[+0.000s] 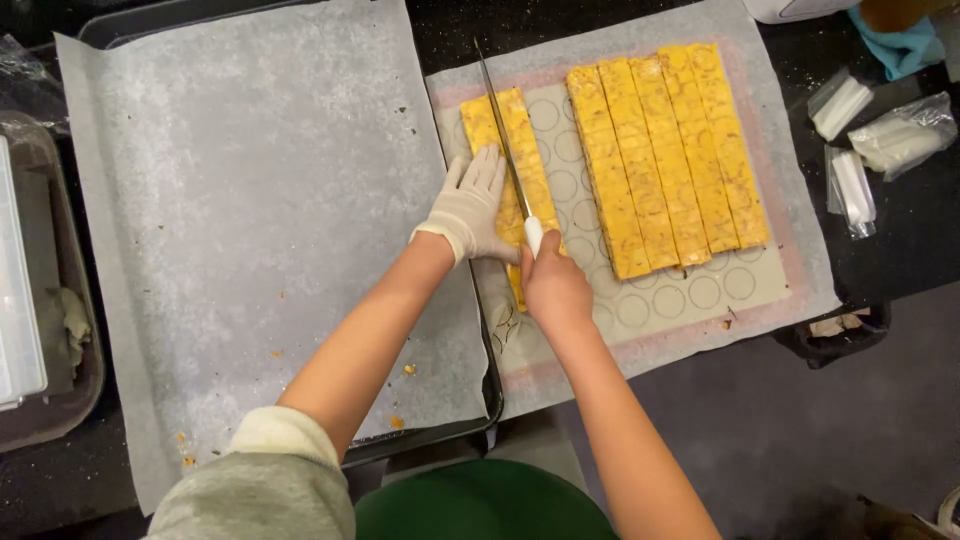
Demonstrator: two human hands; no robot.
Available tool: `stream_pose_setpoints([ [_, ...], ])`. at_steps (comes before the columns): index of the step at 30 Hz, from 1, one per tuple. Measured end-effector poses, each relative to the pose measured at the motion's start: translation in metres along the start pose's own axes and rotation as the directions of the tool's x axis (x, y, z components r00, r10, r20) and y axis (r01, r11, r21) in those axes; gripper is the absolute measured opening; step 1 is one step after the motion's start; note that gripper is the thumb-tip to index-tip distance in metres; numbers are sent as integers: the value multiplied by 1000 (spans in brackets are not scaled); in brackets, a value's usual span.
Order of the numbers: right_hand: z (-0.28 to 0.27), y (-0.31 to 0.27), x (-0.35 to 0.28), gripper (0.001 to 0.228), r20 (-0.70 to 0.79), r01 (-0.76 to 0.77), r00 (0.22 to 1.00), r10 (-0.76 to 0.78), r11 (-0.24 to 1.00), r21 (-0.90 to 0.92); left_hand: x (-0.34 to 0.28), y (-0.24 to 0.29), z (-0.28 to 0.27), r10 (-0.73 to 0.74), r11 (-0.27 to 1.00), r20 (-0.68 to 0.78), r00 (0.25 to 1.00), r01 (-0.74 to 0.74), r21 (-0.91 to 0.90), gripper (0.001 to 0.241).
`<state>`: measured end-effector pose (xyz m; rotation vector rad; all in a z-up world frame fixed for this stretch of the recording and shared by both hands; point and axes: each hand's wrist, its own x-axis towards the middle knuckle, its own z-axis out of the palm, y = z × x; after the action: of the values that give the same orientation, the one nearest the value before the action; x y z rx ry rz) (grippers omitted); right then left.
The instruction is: Cutting a large slab of pastry into smaller rectangular pieces using a long knife on a silicone mat.
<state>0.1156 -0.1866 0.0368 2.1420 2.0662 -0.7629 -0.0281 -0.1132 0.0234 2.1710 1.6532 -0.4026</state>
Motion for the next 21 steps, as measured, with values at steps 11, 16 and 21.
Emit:
stream_pose_setpoints([
  [11, 32, 76, -122, 40, 83, -63, 994, 69, 996, -66, -3, 10, -7, -55, 998, 30, 998, 55, 13, 150],
  [16, 44, 111, -194, 38, 100, -107, 988, 118, 988, -108, -3, 10, -4, -56, 998, 6, 998, 56, -1, 152],
  [21, 47, 126, -209, 37, 120, -139, 981, 152, 984, -111, -12, 15, -9, -80, 996, 7, 997, 81, -42, 151],
])
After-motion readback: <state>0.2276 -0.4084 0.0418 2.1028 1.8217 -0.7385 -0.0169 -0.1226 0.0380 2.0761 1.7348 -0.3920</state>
